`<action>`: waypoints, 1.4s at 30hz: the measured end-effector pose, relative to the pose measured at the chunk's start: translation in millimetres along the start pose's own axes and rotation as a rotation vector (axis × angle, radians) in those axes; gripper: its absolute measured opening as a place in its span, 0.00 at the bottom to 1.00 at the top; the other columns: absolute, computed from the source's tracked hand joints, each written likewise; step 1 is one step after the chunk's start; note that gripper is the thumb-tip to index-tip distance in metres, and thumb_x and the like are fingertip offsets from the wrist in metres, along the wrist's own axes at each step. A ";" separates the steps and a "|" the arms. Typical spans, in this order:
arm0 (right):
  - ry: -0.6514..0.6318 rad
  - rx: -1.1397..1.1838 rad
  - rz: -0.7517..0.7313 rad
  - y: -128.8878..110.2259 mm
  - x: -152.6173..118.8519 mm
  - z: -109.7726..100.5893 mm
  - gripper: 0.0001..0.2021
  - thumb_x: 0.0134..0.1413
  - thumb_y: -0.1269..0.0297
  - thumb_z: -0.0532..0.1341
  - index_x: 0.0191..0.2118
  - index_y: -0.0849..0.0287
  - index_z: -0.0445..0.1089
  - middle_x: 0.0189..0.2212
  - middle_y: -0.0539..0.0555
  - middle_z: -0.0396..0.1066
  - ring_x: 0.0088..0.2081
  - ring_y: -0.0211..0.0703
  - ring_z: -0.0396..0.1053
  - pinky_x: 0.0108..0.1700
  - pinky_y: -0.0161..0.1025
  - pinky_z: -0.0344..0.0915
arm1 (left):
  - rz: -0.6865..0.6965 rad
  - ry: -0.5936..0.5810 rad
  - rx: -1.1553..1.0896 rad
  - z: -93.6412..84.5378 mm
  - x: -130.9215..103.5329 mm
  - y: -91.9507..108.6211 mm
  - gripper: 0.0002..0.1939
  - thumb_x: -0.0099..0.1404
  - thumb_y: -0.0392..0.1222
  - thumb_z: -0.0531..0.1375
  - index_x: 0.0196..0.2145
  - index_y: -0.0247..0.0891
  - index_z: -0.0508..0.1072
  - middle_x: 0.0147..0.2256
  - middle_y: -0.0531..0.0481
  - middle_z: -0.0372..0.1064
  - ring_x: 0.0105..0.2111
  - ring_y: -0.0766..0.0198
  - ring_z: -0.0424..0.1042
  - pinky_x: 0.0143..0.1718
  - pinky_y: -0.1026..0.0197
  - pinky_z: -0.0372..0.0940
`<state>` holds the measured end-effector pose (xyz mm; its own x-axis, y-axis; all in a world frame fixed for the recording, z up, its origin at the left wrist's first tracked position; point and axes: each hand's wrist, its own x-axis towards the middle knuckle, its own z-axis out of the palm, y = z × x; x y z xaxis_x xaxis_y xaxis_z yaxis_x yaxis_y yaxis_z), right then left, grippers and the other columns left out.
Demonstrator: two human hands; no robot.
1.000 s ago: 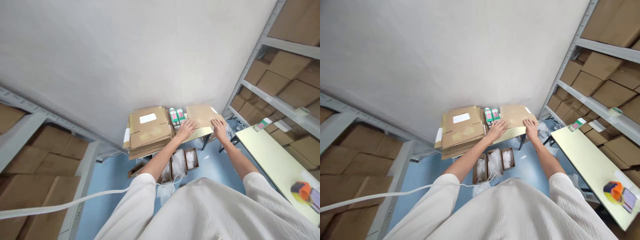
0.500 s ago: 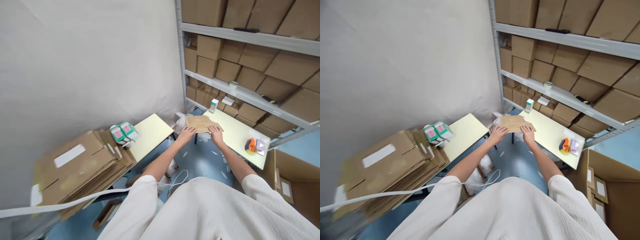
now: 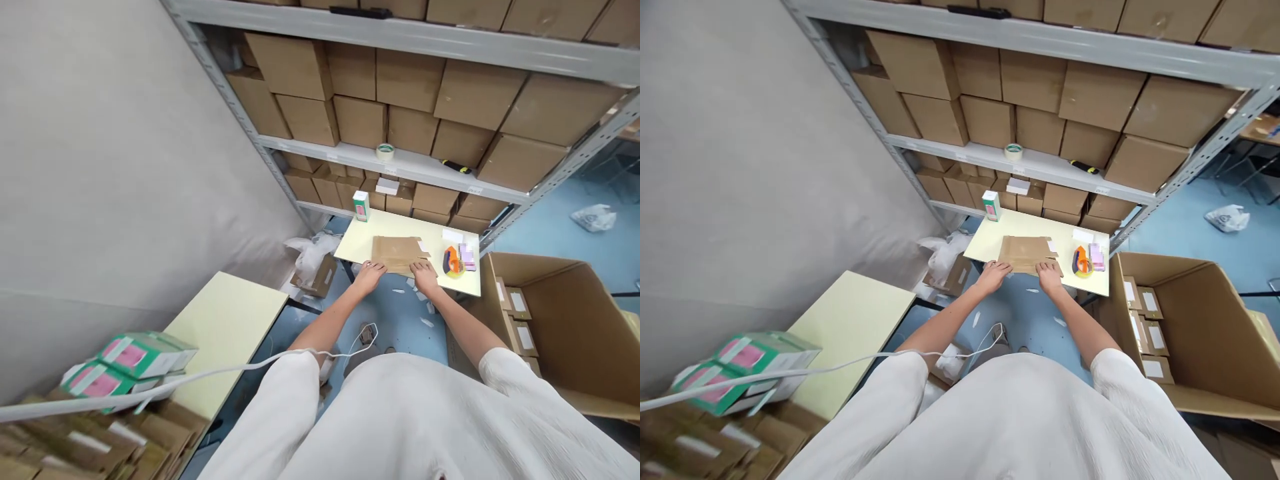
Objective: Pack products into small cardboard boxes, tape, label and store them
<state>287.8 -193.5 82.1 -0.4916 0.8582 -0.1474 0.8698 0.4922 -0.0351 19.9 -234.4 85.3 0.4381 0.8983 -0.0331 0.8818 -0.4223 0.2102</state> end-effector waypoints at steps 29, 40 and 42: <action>-0.399 0.267 0.327 42.6 176.6 72.5 0.34 0.71 0.62 0.57 0.78 0.57 0.54 0.81 0.67 0.39 0.79 0.65 0.44 0.75 0.61 0.45 | 0.075 -0.388 -0.207 85.1 150.1 -113.5 0.28 0.76 0.35 0.53 0.70 0.44 0.67 0.72 0.40 0.64 0.69 0.47 0.65 0.69 0.44 0.58; -0.406 0.313 0.345 42.4 162.5 88.0 0.42 0.67 0.55 0.61 0.80 0.59 0.46 0.80 0.74 0.40 0.78 0.66 0.46 0.72 0.61 0.47 | -0.007 -0.654 -0.147 107.8 152.7 -101.2 0.43 0.71 0.37 0.55 0.80 0.40 0.47 0.80 0.38 0.42 0.79 0.38 0.43 0.76 0.30 0.38; -0.392 0.312 0.345 39.3 159.9 84.4 0.41 0.66 0.55 0.61 0.79 0.59 0.49 0.80 0.73 0.42 0.76 0.68 0.52 0.72 0.60 0.50 | -0.029 -0.649 -0.135 108.1 151.3 -102.6 0.45 0.70 0.37 0.56 0.81 0.40 0.46 0.80 0.38 0.42 0.79 0.37 0.42 0.76 0.29 0.35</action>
<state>247.0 -49.2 -26.2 -0.1788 0.8139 -0.5528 0.9766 0.0786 -0.2001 14.6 -68.3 -46.9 0.4678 0.6358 -0.6139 0.8838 -0.3420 0.3193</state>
